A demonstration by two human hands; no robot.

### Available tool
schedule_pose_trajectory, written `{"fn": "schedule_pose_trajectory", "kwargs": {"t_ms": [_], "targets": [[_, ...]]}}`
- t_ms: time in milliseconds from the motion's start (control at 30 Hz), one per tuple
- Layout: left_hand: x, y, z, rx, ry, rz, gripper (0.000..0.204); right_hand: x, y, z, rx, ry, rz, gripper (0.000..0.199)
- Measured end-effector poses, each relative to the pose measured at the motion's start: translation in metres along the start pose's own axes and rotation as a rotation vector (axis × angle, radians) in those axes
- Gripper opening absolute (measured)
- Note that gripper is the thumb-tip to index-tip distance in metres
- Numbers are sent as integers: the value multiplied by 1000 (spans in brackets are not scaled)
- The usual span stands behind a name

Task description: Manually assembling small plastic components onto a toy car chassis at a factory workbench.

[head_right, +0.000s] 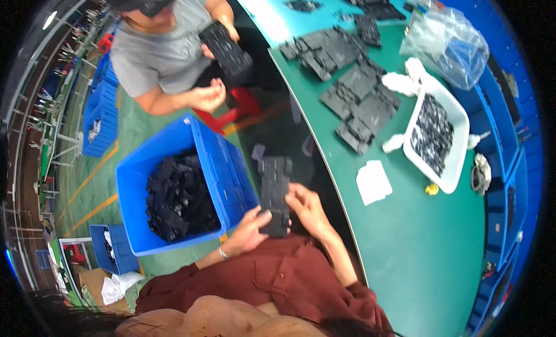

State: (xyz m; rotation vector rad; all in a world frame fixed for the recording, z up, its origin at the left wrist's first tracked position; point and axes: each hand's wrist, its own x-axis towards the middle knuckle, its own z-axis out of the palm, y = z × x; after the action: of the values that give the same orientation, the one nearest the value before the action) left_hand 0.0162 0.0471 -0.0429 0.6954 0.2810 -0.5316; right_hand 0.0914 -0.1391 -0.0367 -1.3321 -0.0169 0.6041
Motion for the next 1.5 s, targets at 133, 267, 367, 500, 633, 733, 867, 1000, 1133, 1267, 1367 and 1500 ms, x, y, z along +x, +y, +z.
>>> {"fn": "schedule_pose_trajectory", "kwargs": {"t_ms": [133, 267, 367, 500, 633, 733, 867, 1000, 1133, 1267, 1367, 1500], "targets": [[1, 6, 7, -265, 6, -67, 72, 3, -9, 2, 61, -36, -49, 30], [3, 14, 18, -366, -13, -79, 71, 6, -8, -1, 121, -65, -9, 31], [7, 11, 22, -424, -35, -98, 70, 8, 0, -4, 150, -54, 14, 31], [3, 5, 19, -430, -34, -73, 71, 4, -4, 0, 194, -69, 37, 31], [-1, 1, 20, -426, -58, -58, 71, -1, -8, 4, 215, -73, 35, 32], [-4, -2, 21, -411, -64, -43, 73, -6, -13, 5, 211, -123, 56, 32], [-8, -5, 21, -369, -105, -3, 73, -9, -19, 10, 221, -135, 44, 32], [-16, -7, 24, -295, -116, 53, 74, -14, -19, 15, 237, -163, 20, 32], [-25, -12, 26, -250, -153, 97, 74, -26, -23, 22, 225, -175, -18, 32], [-35, -19, 24, -259, -227, 116, 75, -39, -23, 25, 242, -202, -39, 32], [-44, -23, 25, -244, -279, 139, 76, -47, -17, 24, 247, -247, -74, 32], [-56, -26, 26, -123, -161, 184, 73, -66, -17, 34, 120, -137, -322, 26]]}}
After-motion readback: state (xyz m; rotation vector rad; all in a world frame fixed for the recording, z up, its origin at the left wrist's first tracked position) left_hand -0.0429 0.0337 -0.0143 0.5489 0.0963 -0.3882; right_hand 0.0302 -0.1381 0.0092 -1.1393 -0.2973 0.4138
